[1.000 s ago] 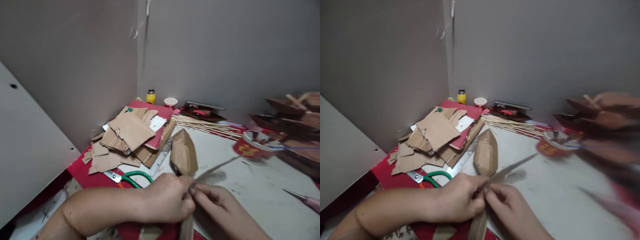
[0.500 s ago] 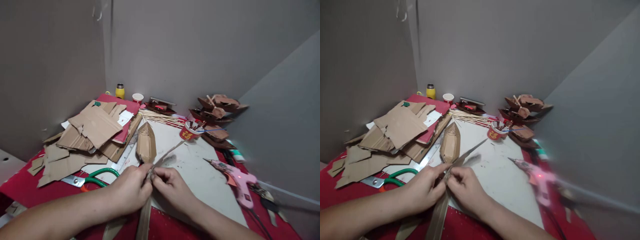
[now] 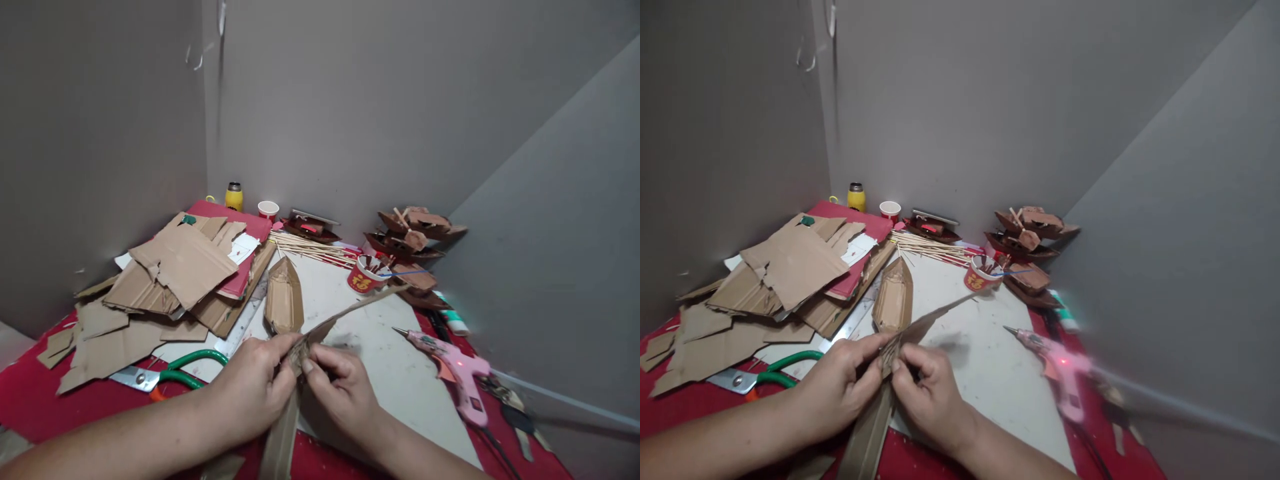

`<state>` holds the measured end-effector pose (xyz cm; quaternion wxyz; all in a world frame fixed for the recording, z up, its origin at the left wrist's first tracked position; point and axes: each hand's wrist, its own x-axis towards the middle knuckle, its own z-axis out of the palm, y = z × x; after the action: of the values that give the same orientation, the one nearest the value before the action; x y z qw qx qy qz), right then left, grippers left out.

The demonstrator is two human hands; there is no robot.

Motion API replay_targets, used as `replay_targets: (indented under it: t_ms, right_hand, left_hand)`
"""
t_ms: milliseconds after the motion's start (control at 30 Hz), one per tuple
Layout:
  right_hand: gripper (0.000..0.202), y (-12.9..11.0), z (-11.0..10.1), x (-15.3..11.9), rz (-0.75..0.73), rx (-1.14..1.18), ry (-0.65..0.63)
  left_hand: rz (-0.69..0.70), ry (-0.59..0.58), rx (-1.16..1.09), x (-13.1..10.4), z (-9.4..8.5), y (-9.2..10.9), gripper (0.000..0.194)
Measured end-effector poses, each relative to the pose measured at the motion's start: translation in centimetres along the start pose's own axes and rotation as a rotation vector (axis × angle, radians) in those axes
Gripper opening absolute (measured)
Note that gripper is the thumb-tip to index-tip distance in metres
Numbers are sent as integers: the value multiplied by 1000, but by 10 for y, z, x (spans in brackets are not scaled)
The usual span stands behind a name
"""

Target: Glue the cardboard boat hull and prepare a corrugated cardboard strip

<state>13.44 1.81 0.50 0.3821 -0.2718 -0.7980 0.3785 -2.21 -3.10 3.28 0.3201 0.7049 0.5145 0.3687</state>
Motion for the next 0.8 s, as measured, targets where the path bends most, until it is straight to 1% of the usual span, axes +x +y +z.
replay_targets:
  t_ms: [67,200,267,333,400,533,633,800]
  right_hand:
    - [28,1,1,0,86,27,-42]
    - [23,1,2,1,287,41,-175]
    - [22,0,0,1,343,6,-219]
    - [21,-2,-2,1,360,-36,-229]
    - [22,-4,-5,1,345,-45,-226]
    - [26,-13,-7,2,244,7,-230]
    - [27,-19,-5,3,186,60,-192]
    - [29,-16,-4,2,115,115,-129]
  left_hand:
    - [3,-17,30,0,1,-2,29]
    - [-21,-8,99,-3,5,-3,27]
    - [-26,-8,112,-6,7,-2,29]
    - [-23,-15,113,-8,7,0,30]
    - [-27,-18,101,-8,5,0,29]
    - [-20,-35,44,-5,2,0,20]
    - [-15,-33,16,-2,1,0,18]
    - [-16,-16,-52,0,0,-1,21]
